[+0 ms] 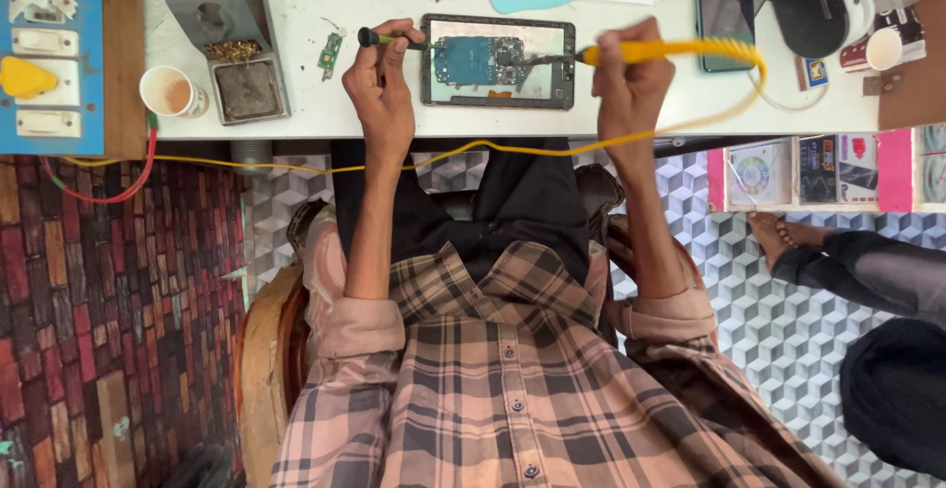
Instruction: The person uses a soldering iron and solder wire to work on a small circuit board placed on a smartphone screen. They repeatedly apply heat and solder to specific points on the board.
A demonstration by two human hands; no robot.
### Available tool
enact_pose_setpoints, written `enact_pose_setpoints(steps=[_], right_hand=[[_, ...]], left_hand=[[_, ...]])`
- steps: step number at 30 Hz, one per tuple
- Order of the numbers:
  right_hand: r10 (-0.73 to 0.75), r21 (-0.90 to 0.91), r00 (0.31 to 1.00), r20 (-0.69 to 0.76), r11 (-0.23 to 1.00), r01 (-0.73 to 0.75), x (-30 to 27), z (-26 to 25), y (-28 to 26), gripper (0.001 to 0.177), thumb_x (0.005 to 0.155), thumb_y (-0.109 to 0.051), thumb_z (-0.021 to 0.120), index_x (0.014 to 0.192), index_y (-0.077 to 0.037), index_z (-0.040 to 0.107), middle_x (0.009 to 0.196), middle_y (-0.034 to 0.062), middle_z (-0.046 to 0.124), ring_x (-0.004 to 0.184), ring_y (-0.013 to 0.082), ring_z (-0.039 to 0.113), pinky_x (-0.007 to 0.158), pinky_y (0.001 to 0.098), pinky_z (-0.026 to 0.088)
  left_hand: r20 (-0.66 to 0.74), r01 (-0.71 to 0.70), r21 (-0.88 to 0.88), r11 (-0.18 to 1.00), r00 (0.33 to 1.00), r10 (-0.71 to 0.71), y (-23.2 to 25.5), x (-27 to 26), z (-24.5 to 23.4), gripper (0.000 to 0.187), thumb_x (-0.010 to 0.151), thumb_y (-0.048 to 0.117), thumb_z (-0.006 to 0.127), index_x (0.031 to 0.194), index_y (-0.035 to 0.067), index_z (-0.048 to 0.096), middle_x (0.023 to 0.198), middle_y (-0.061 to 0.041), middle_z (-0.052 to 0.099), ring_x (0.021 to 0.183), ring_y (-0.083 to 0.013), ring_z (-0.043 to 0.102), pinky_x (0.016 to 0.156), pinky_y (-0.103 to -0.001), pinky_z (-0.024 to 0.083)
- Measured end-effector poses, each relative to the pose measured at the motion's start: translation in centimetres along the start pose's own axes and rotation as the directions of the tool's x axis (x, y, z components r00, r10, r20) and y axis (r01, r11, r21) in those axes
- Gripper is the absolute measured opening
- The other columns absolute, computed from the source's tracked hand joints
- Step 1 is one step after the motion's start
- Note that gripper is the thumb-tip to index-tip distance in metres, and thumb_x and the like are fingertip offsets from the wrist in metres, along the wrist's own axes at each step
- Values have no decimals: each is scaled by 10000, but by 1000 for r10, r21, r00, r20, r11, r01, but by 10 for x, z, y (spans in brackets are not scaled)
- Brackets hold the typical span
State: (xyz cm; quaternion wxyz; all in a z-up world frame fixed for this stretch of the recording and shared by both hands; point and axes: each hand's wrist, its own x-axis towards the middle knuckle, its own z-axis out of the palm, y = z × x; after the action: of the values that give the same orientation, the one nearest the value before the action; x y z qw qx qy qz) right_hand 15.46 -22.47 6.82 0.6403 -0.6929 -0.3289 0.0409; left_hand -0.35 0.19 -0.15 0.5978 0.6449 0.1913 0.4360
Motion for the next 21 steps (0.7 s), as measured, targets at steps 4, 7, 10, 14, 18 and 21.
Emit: enact_pose_setpoints(steps=[4,7,10,14,18,21], right_hand=[[210,384,922,-324,921,-74,-15,9,31,329,1128,-321,513,924,-63,500,649,5,408,499,94,355,460,278,348],[313,543,868,-386,837,-60,-18,16,55,330,1128,-319,494,916,-66,492,629,-13,331,491,102,312,454,279,318],[320,583,847,-425,812,-14,-28,19,74,318,1125,-294,491,905,-66,478,629,-18,307,486,91,292,441,277,301],[242,548,861,-447,835,50,-36,21,80,315,1133,-264,491,891,-64,464,625,-10,309,473,89,291,435,282,310],[243,511,862,-445,860,21,-32,22,74,307,1134,-258,477,899,-61,459,618,-13,325,462,80,289,425,266,308],[239,489,876,-419,873,-4,-37,24,73,300,1137,-251,474,914,-51,458,639,-2,349,488,96,315,443,274,327]], left_hand=[[1,-13,38,999,1000,13,8,0,-1,230,1135,175,549,1201,14,699,990,-1,744,618,-23,348,543,-249,285],[-10,-8,45,999,1000,8,11,4,4,221,1120,163,564,1187,6,704,987,-6,752,607,-20,333,533,-245,273],[-21,20,20,1000,1000,-20,7,-1,3,215,1117,166,582,1190,2,701,995,-9,754,626,-19,363,546,-245,287],[-28,26,18,1000,999,-26,4,0,0,214,1113,164,590,1185,-2,705,994,-10,757,632,-16,382,551,-239,296],[-29,34,57,998,999,-32,7,4,4,218,1104,157,588,1194,-5,704,988,-10,760,631,-11,377,550,-233,288],[-32,12,3,1000,999,-11,5,0,3,206,1128,156,597,1207,-1,704,1015,-12,762,689,-20,435,585,-245,326]])
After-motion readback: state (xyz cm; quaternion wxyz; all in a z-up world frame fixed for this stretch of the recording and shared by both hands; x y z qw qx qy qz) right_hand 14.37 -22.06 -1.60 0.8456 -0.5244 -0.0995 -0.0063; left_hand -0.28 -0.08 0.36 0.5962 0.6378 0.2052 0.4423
